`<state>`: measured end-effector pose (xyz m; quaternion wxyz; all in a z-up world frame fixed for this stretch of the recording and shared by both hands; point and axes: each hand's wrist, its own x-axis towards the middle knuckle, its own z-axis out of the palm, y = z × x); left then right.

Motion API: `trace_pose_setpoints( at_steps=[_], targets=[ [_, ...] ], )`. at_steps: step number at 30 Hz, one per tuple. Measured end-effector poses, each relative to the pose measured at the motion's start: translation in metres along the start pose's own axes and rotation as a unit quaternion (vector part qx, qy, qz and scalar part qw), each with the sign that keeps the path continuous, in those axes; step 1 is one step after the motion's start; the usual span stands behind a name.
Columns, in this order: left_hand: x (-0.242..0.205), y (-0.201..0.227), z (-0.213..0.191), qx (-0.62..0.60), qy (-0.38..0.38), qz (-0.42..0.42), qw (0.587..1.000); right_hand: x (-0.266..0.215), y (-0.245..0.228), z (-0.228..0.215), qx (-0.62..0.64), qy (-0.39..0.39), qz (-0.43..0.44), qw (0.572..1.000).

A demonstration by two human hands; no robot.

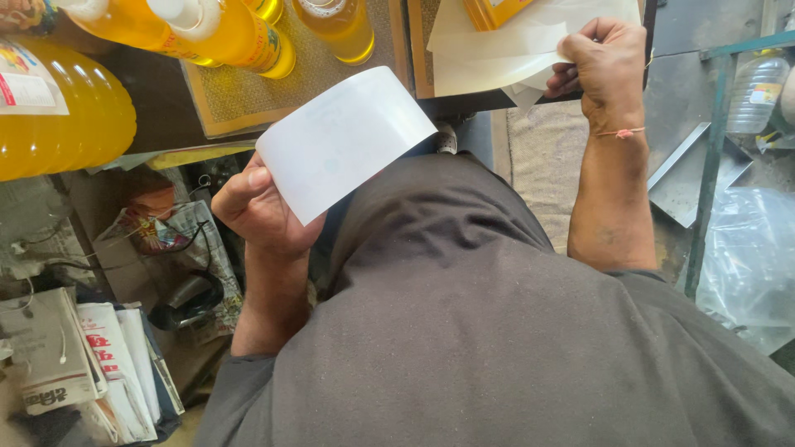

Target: The person repeatedly picks up small bottles filled with yellow liquid, peels adhesive labels from a roll, and applies them to the bottles. The person handles the bottles and labels by hand, placing each labeled bottle back on the table.

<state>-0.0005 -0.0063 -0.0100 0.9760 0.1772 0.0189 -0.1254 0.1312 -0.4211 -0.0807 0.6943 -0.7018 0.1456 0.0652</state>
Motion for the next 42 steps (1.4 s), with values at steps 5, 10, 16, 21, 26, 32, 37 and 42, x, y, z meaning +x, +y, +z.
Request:
trace_pose_setpoints(
  at_steps=[5,10,16,21,26,32,37,42],
  targets=[
    [0.002,-0.001,0.002,-0.004,-0.001,0.004,1.0,0.0,-0.005,-0.007,-0.021,-0.022,0.029,0.999],
    [0.003,-0.005,0.001,-0.012,0.002,0.0,1.0,0.005,0.0,-0.011,-0.042,0.032,-0.067,0.996],
    [0.003,-0.013,-0.006,-0.043,-0.022,-0.012,0.999,-0.003,-0.004,-0.018,-0.442,0.234,-0.468,0.729],
    [0.007,-0.026,-0.017,-0.088,-0.085,-0.029,0.992,-0.051,-0.002,0.049,-0.346,0.024,-0.556,0.755],
    [0.006,-0.033,-0.03,-0.107,-0.082,-0.049,0.99,-0.078,-0.016,0.112,-0.212,-0.036,-0.532,0.819],
    [0.005,-0.035,-0.024,-0.096,-0.086,-0.047,0.991,-0.07,-0.037,0.113,-0.121,-0.057,-0.544,0.828],
    [0.01,-0.036,-0.001,-0.033,-0.075,-0.056,0.995,-0.075,-0.044,0.096,-0.185,0.008,-0.587,0.788],
    [0.013,-0.034,0.017,-0.005,-0.065,-0.065,0.996,-0.088,-0.049,0.091,-0.198,0.023,-0.617,0.762]
  ],
)
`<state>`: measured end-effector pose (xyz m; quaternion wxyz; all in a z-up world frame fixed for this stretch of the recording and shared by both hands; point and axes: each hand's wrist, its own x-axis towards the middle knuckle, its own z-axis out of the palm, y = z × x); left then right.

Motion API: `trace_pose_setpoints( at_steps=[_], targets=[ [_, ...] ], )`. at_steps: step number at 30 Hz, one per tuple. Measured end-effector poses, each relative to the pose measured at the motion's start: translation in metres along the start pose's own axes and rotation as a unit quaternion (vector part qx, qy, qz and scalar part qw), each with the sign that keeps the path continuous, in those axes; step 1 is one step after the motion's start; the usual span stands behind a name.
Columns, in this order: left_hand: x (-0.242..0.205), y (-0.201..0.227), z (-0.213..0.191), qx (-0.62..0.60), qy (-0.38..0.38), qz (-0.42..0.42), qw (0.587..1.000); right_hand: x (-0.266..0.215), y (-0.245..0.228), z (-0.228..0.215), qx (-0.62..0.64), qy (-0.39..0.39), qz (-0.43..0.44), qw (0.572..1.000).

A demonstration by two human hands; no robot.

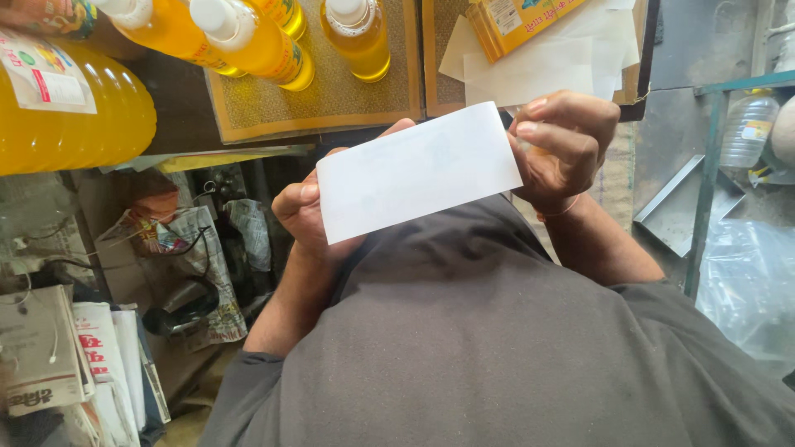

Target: The person repeatedly picks up small bottles filled with yellow liquid, peels adhesive labels from a roll, and applies them to the bottles. The person handles the bottles and labels by hand, placing each labeled bottle back on the table.

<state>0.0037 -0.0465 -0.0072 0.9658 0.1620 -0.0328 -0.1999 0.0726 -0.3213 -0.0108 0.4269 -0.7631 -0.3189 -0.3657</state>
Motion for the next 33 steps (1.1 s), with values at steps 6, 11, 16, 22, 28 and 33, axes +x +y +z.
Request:
trace_pose_setpoints(
  at_steps=[6,11,16,22,28,33],
  targets=[
    [0.003,0.0,-0.001,0.006,-0.004,0.009,1.0,0.006,-0.003,-0.004,-0.053,-0.015,-0.024,0.998],
    [0.009,-0.001,-0.007,-0.012,0.029,0.017,0.999,0.018,-0.011,-0.016,-0.003,-0.052,-0.024,0.998],
    [0.011,0.0,-0.008,-0.022,0.145,-0.013,0.989,0.025,-0.018,-0.021,0.011,-0.098,0.027,0.995],
    [0.02,-0.001,-0.013,-0.006,0.212,0.008,0.977,0.021,-0.01,-0.031,0.041,-0.129,0.042,0.99],
    [0.016,-0.008,-0.022,0.107,0.248,0.113,0.956,0.024,-0.017,-0.032,0.062,-0.129,0.106,0.984],
    [0.015,-0.014,-0.013,0.344,0.241,0.203,0.885,0.023,-0.022,-0.032,0.084,-0.128,0.23,0.961]
  ],
)
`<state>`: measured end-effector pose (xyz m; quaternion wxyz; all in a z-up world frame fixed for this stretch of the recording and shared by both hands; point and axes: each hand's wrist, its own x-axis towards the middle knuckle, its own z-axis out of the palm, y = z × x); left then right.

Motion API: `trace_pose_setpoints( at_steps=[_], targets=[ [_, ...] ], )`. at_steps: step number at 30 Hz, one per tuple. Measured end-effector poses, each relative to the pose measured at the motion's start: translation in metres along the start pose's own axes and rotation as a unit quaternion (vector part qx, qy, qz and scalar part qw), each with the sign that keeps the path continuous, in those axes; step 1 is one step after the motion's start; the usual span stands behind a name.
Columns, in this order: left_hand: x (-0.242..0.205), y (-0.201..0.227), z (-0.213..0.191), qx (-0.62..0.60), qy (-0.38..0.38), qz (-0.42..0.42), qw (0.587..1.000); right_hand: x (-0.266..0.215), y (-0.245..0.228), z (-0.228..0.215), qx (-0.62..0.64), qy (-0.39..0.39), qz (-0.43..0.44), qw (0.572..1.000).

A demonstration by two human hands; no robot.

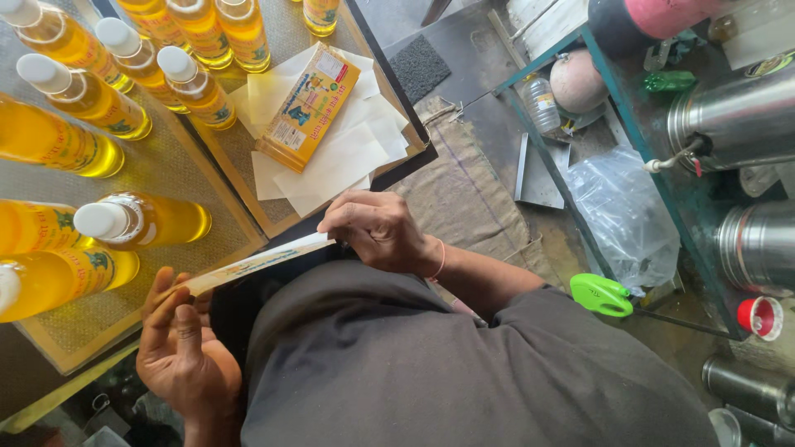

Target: The person repeatedly picks up small bottles filled with yellow liquid, peels adhesive labels from a roll, and applies them to the bottles. The person handles the bottles and labels by hand, placing each labeled bottle back on the table.

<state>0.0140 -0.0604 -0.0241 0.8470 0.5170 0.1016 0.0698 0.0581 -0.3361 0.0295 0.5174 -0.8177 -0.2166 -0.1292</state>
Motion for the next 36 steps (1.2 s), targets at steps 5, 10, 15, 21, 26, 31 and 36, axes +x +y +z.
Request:
trace_pose_setpoints(
  at_steps=[5,10,15,21,26,31,36],
  targets=[
    [-0.001,-0.001,-0.001,0.141,0.0,0.092,0.986,-0.002,0.005,0.0,0.014,-0.025,0.048,0.998],
    [0.001,-0.011,-0.012,0.119,0.035,0.086,0.989,-0.003,0.009,0.001,0.059,-0.049,0.075,0.994],
    [0.001,-0.018,-0.02,0.182,0.027,0.11,0.977,-0.003,0.012,-0.001,0.07,-0.059,0.086,0.992],
    [-0.001,-0.019,-0.023,0.192,0.016,0.111,0.975,-0.004,0.02,0.003,0.078,-0.061,0.11,0.989],
    [0.004,-0.029,-0.029,0.275,0.012,0.106,0.956,-0.006,0.043,0.019,0.036,-0.057,0.138,0.988],
    [0.014,-0.058,-0.035,0.292,0.071,0.145,0.943,-0.003,0.065,0.038,0.108,-0.031,0.113,0.987],
    [0.02,-0.062,-0.033,0.29,0.108,0.194,0.931,-0.004,0.096,0.058,0.132,0.012,0.078,0.988]
  ],
)
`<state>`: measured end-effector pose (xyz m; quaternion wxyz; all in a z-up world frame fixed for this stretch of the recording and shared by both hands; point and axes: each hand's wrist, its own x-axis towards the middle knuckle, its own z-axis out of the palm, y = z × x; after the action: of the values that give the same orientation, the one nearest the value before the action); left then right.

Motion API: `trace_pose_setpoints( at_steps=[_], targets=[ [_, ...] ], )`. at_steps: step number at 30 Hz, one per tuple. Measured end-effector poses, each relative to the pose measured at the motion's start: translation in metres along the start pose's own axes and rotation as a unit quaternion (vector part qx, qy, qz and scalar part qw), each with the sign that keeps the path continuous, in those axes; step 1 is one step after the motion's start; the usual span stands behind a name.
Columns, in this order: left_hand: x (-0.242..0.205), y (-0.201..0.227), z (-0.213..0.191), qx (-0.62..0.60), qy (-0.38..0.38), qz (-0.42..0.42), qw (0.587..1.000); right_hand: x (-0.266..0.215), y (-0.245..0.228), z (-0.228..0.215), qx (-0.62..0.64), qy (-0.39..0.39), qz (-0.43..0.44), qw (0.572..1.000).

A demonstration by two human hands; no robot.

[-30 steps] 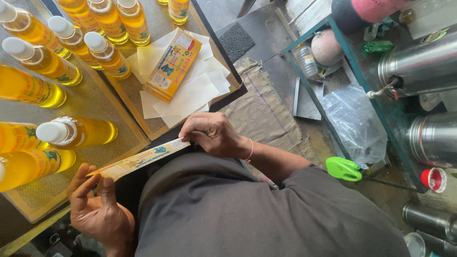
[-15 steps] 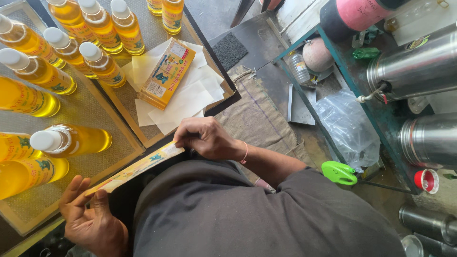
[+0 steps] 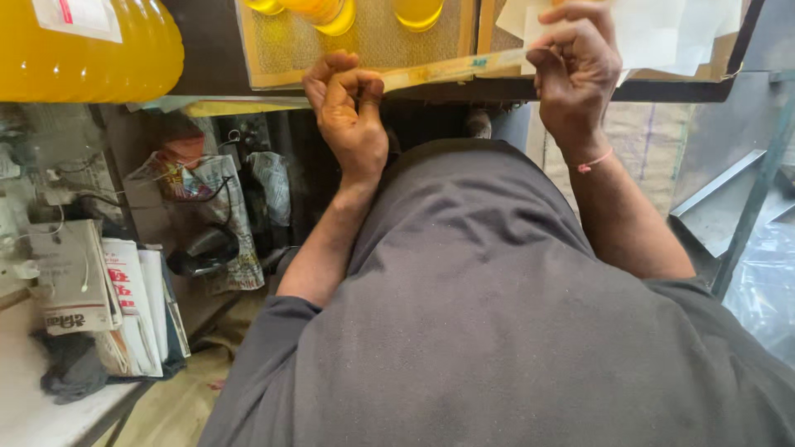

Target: The person repeatedly picks up small bottles filled with yellow liquid, peels adhesive labels from a roll, and applies them to the bottles. The person handles the bottles and labels by hand, placing each labeled bottle back on the table.

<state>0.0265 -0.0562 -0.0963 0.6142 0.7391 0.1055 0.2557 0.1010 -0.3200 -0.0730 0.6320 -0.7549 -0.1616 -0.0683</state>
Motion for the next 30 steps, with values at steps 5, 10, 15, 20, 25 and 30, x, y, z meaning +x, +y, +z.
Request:
trace_pose_setpoints(
  at_steps=[5,10,15,20,25,30],
  targets=[
    [0.015,0.005,0.004,-0.011,0.045,0.046,0.998,0.019,0.047,-0.004,0.001,-0.001,-0.016,1.0],
    [0.027,0.014,0.01,0.035,0.07,0.043,0.996,0.036,0.067,-0.001,-0.052,0.018,-0.037,0.998],
    [0.03,0.017,0.014,0.077,0.09,0.048,0.992,0.044,0.066,0.005,-0.005,0.032,-0.03,0.999],
    [0.03,0.019,0.014,0.062,0.087,0.051,0.993,0.051,0.045,0.01,0.039,0.015,-0.057,0.998],
    [0.035,0.021,0.016,0.098,0.103,0.032,0.989,0.064,0.031,0.02,0.09,0.022,-0.048,0.995],
    [0.04,0.022,0.022,0.111,0.134,0.065,0.983,0.078,0.033,0.026,-0.018,0.069,-0.052,0.996]
  ],
)
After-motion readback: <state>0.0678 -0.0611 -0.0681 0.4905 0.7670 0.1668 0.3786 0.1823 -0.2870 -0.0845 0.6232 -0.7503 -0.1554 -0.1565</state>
